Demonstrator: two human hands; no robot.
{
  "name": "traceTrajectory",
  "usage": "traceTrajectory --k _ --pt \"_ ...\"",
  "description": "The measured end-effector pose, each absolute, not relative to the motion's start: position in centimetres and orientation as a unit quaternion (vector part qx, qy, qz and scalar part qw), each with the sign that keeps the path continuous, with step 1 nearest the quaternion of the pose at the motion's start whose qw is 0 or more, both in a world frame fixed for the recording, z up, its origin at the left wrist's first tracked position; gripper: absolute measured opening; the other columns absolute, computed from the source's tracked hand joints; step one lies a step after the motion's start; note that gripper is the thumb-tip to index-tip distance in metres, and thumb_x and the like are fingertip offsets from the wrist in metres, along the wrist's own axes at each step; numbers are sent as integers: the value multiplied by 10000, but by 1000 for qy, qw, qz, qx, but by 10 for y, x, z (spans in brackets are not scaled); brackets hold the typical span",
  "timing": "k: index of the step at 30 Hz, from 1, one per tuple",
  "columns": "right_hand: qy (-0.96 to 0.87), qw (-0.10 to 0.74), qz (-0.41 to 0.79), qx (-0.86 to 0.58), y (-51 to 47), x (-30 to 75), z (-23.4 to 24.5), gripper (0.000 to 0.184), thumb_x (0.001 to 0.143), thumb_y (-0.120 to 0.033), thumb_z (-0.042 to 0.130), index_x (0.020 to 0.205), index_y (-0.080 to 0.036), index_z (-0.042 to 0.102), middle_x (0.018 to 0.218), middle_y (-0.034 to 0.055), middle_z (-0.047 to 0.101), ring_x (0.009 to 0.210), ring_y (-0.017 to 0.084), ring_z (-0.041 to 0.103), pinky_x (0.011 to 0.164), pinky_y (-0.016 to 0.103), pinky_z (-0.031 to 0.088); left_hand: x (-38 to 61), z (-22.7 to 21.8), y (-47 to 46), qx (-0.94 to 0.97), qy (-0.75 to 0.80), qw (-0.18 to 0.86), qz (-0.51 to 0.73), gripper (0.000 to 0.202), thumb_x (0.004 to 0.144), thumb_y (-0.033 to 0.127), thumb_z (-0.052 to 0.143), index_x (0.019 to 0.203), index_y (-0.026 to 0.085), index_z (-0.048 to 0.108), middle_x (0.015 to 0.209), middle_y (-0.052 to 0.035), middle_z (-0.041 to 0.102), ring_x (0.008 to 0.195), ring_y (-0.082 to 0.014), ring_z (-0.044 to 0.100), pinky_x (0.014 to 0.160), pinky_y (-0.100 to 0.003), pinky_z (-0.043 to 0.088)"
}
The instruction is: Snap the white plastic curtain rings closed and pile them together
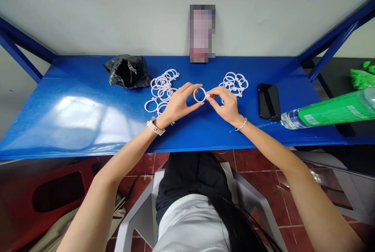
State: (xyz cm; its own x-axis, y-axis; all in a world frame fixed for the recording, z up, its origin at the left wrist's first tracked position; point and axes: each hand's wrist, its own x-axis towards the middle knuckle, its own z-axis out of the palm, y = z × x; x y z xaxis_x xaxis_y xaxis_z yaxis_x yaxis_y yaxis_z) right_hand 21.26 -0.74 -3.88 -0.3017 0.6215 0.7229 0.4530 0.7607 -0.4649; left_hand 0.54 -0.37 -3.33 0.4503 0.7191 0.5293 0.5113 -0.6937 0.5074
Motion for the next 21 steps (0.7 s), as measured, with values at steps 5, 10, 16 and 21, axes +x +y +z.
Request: traceTrajectory --k 5,10,16,21 --pt "-811 484 113 -308 -10 211 -39 108 957 -291 603 974 -220 683 900 46 731 746 165 672 700 332 581 8 -38 -4 845 360 164 361 443 920 400 645 1302 189 567 1036 -77 656 895 -185 653 788 -296 538" --pt "-825 465 116 -299 -12 210 -38 109 959 -272 599 1018 -218 673 955 61 744 779 166 698 704 322 597 11 -42 -5 837 343 195 380 431 911 357 663 1282 154 578 1066 -93 697 878 -167 673 771 -273 549" --pt "-828 468 111 -288 -12 210 -38 183 954 -257 586 1124 -220 645 1008 75 731 826 184 691 718 345 603 10 -40 -4 818 345 231 398 455 895 391 685 1271 154 590 1108 -108 723 915 -174 707 787 -266 574" --pt "-806 473 119 -336 -12 211 -36 206 965 -279 528 1135 -223 631 1045 90 705 861 210 670 740 388 591 11 -34 -6 790 343 302 408 533 874 480 695 1282 162 567 1125 -109 723 985 -198 721 859 -294 587"
